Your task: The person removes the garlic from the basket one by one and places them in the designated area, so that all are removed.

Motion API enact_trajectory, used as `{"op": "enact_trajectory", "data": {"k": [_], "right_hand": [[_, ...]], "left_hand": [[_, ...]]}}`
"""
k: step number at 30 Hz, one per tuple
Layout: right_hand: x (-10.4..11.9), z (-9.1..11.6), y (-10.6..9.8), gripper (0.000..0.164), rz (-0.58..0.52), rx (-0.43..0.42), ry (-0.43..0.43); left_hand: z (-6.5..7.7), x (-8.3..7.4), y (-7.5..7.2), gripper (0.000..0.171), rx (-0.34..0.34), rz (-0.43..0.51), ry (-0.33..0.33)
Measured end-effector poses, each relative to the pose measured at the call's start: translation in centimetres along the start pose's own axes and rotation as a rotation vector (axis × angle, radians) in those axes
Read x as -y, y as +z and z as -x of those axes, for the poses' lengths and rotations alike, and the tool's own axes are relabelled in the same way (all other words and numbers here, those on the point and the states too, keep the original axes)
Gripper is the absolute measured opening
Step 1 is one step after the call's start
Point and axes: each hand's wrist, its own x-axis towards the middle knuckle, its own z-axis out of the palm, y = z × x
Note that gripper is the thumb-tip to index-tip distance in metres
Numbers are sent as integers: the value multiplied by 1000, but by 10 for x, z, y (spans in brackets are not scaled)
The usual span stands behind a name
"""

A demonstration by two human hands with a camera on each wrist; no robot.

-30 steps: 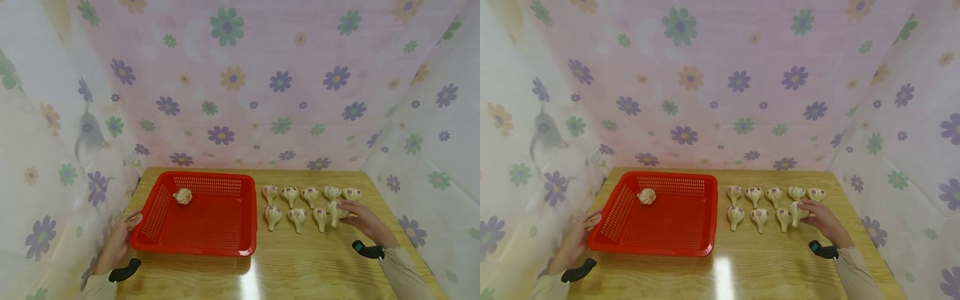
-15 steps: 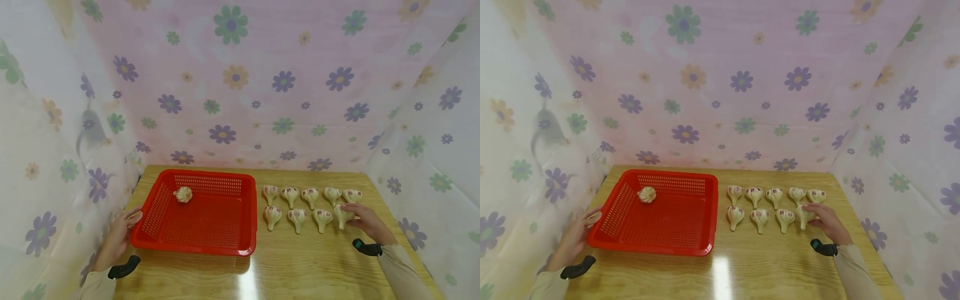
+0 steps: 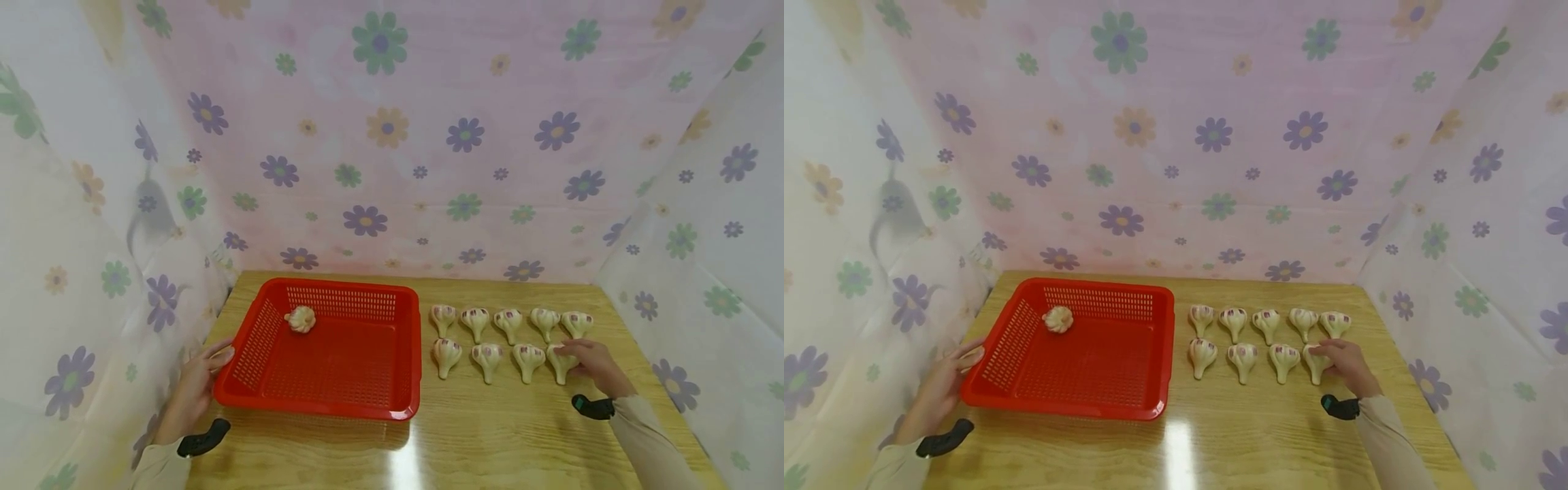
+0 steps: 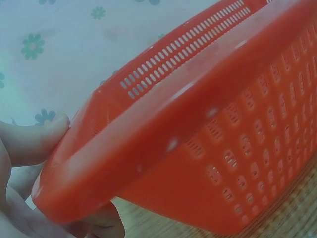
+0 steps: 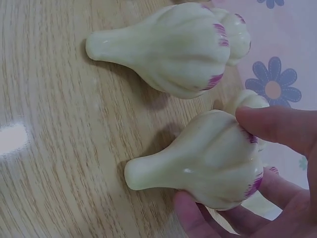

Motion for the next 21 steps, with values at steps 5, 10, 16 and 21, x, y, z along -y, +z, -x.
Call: {"op": "enact_trajectory", "data": {"k": [5,10,16,21], "right_hand": [[1,3,1,51,11,-3,-14],[5,5,6,62,40,-17,5],[11,6,5,69,82,-41,26],[18,7,3,69,116,-62,20]], "left_hand": [[1,-1,2,16,-29,34,-26],[1,-2,1,28,-29,-9,-46],[1,0,0,33,-22,-32,-47],[0,0,1,24,-15,-25,-26]]}}
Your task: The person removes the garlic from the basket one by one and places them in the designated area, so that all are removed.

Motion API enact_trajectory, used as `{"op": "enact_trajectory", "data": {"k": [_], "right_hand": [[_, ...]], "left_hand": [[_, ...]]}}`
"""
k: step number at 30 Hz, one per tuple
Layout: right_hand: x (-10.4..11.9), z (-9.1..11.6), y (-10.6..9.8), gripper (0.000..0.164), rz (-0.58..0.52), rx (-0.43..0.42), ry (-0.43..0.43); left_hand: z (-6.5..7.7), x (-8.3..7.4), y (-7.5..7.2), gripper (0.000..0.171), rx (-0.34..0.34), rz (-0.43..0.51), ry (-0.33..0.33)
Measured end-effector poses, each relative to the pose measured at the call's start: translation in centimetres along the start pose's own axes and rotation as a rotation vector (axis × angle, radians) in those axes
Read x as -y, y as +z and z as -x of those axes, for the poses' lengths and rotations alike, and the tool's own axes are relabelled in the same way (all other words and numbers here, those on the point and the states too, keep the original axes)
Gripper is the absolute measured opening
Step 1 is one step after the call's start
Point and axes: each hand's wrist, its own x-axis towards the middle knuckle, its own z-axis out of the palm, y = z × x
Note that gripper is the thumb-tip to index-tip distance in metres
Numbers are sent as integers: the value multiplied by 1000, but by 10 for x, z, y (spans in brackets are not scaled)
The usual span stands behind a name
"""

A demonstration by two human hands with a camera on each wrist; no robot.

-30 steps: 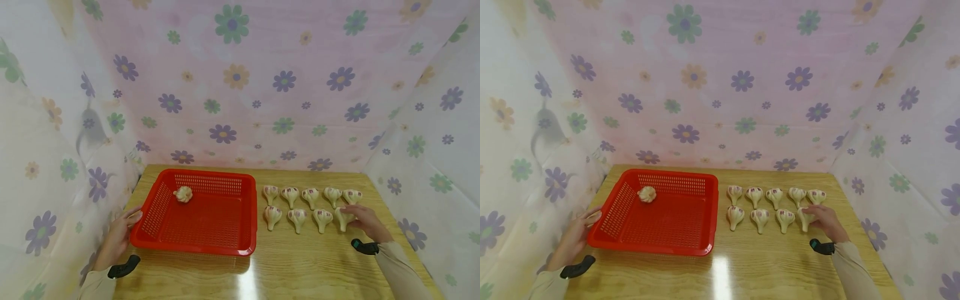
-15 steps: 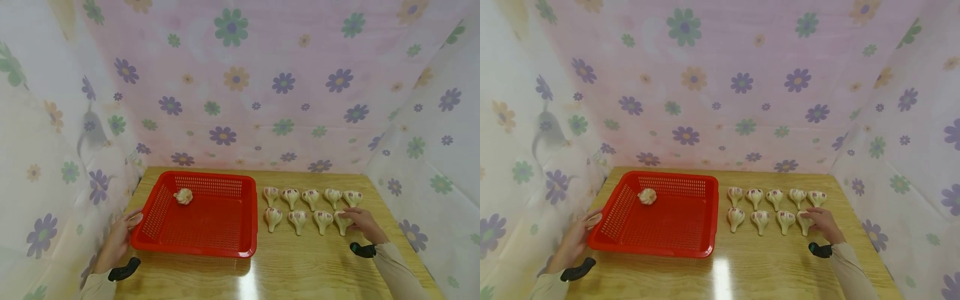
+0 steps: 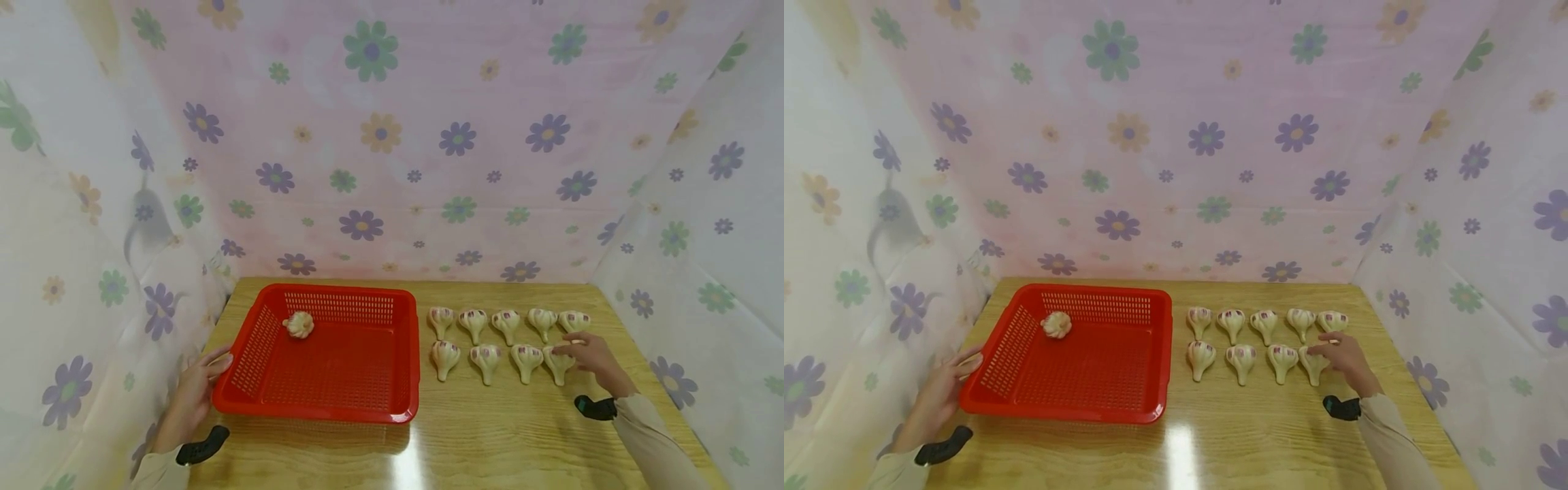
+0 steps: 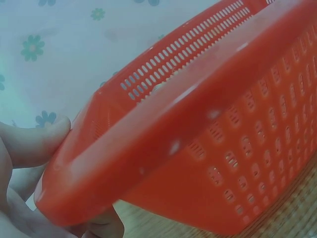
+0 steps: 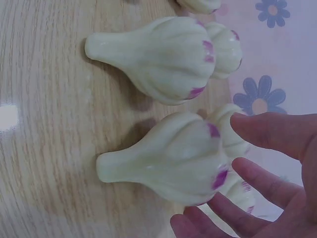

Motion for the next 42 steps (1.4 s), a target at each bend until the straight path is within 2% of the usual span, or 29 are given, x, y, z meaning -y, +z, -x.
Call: {"op": "enact_trajectory", "data": {"k": [7,14,17,26,36,42], "right_hand": [[20,-1,-1,65,61,-14,-48],[59,-1,10,58,83,-7,-133],[77,-3,19,56,74,7,-180],[124,-5,52,51,18,82,-284],[158,-7,91,46,-53,170,-341],[176,-10,116,42,-78,213,-358]], "left_hand": [[1,0,1,29,4,-9,18],[1,-1,-1,38,0,-41,1],[0,-1,-1,37,-3,-40,1],[0,-1,-1,55,-1,-72,-5],[-1,-2,-1,56,-7,-65,-4],[-2,0,-3,51,4,-56,8]]}}
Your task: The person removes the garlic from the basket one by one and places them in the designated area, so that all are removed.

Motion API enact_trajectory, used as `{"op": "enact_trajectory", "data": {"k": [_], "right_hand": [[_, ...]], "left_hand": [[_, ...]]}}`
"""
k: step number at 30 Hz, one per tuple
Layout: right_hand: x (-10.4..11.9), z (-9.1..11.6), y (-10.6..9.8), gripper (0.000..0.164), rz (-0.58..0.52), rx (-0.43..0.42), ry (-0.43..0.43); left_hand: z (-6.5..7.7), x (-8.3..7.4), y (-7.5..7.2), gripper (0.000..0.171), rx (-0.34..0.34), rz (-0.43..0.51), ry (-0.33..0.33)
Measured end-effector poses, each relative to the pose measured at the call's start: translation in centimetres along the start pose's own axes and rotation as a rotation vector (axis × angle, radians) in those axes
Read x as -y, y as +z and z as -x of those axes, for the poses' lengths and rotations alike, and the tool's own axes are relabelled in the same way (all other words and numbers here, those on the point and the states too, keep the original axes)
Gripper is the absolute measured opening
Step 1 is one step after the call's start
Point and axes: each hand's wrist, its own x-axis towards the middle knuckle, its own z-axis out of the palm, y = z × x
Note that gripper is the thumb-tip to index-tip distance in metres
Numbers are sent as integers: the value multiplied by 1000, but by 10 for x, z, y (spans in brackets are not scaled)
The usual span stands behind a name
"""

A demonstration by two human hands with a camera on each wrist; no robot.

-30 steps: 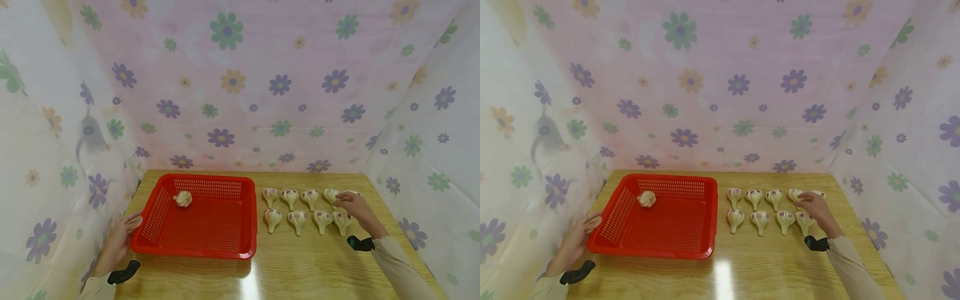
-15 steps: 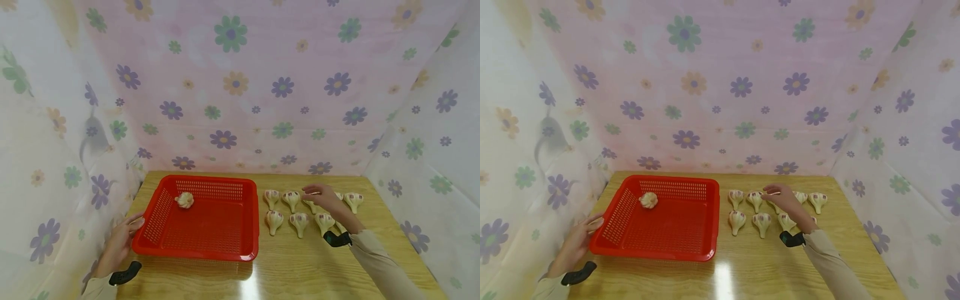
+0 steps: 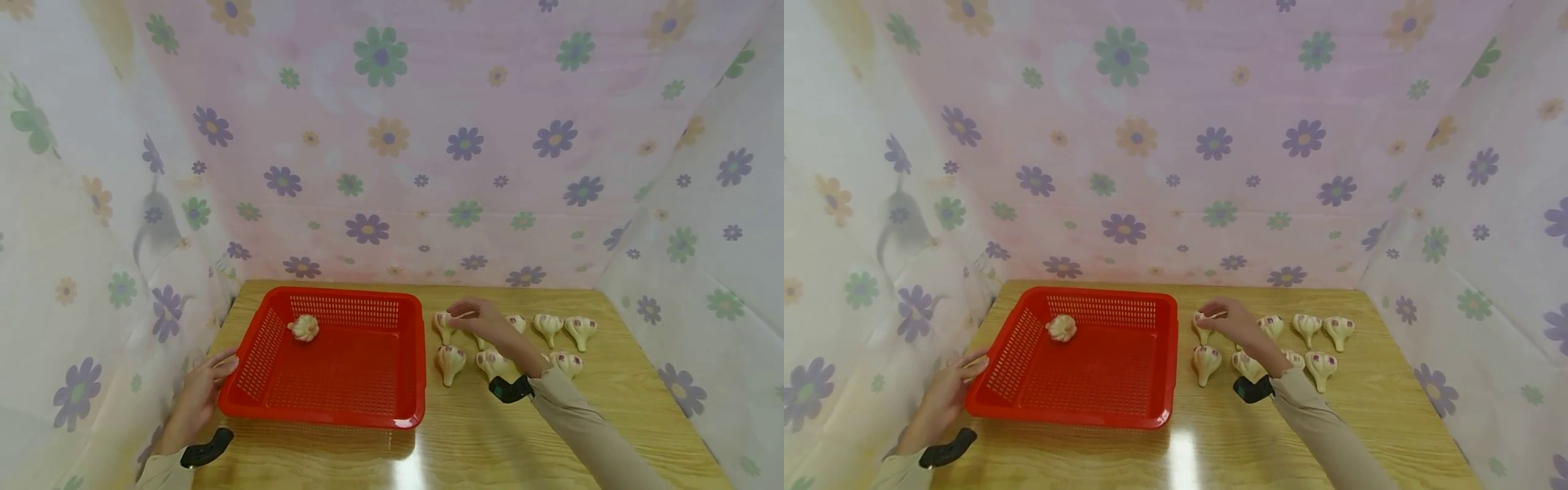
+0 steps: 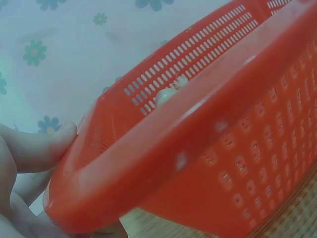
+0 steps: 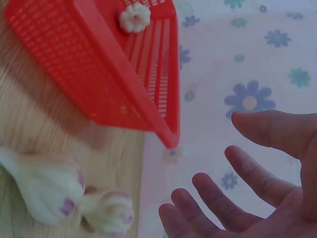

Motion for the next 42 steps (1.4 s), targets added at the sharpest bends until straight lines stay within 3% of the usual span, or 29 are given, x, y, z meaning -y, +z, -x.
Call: {"op": "enact_trajectory", "data": {"k": [5,11,20,24,30,42], "right_hand": [[9,-10,18,39,-18,17,-28],[18,-25,42,35,-18,61,-58],[31,-49,79,32,-52,132,-48],[37,-57,92,34,-93,164,-30],[42,-72,112,39,-157,159,-10],[45,-108,161,53,-266,122,67]], "left_hand": [[-1,1,1,41,-3,16,1],[-2,3,4,42,-27,19,-22],[-2,7,2,39,-50,30,-25],[-2,7,1,28,-51,44,-20],[-1,6,2,18,-50,63,-11],[-3,4,2,22,-55,41,7]]}}
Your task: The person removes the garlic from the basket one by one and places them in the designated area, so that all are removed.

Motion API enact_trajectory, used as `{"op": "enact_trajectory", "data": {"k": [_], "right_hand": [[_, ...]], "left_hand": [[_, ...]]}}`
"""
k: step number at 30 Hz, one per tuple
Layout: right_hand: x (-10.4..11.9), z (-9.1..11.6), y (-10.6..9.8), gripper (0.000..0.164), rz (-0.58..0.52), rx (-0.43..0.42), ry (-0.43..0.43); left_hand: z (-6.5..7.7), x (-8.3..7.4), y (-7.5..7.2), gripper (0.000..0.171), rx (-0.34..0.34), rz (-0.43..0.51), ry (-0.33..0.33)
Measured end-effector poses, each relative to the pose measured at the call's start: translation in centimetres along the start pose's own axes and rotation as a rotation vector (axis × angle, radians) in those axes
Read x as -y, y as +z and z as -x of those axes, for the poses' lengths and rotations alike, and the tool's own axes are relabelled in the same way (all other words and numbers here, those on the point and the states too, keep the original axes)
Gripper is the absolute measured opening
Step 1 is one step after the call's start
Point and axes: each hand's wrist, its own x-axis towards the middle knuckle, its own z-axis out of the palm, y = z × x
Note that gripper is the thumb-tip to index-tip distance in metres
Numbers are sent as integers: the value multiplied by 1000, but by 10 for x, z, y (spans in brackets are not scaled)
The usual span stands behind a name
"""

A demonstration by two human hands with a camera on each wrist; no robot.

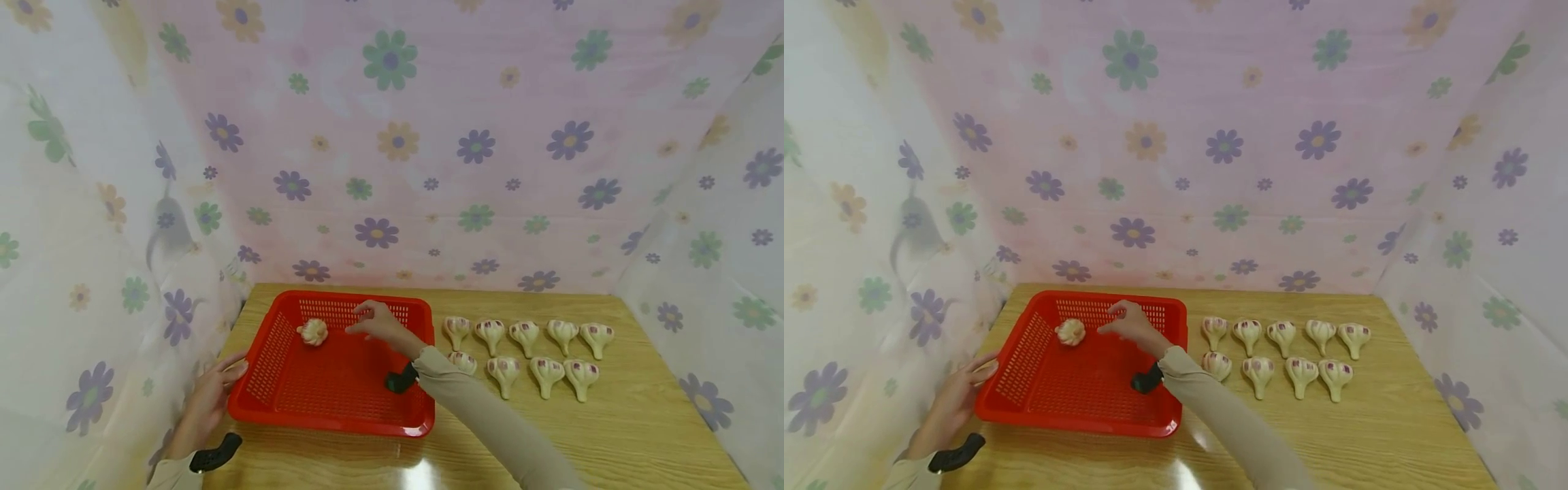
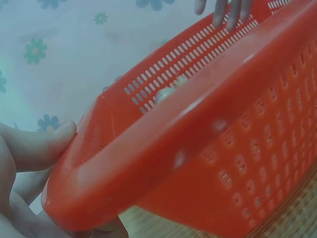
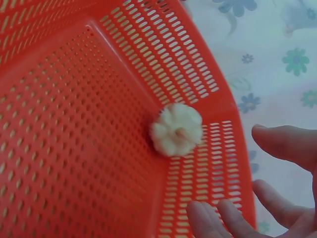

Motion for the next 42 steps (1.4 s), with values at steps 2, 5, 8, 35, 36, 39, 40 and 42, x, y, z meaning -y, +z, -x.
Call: {"op": "enact_trajectory", "data": {"k": [2,5,8,35,36,39,40,42], "right_hand": [[-3,-7,7,54,-19,-17,20],[-7,-18,20,55,-55,-36,53],[-15,-30,34,55,-75,-55,66],[-31,-67,114,74,392,-419,45],[-32,-68,115,71,365,-427,35],[-33,-71,114,61,253,-405,17],[-33,-73,114,58,198,-382,14],[-32,-73,111,56,68,-323,11]], "left_hand": [[0,0,0,22,-5,11,-2],[-1,0,-1,19,-7,29,-3],[0,1,-2,19,-14,39,1],[-8,7,8,46,-55,-21,8],[-8,7,8,43,-55,-12,5],[-7,6,6,34,-49,-2,13],[-6,5,5,32,-51,3,15],[-4,3,2,29,-56,4,25]]}}
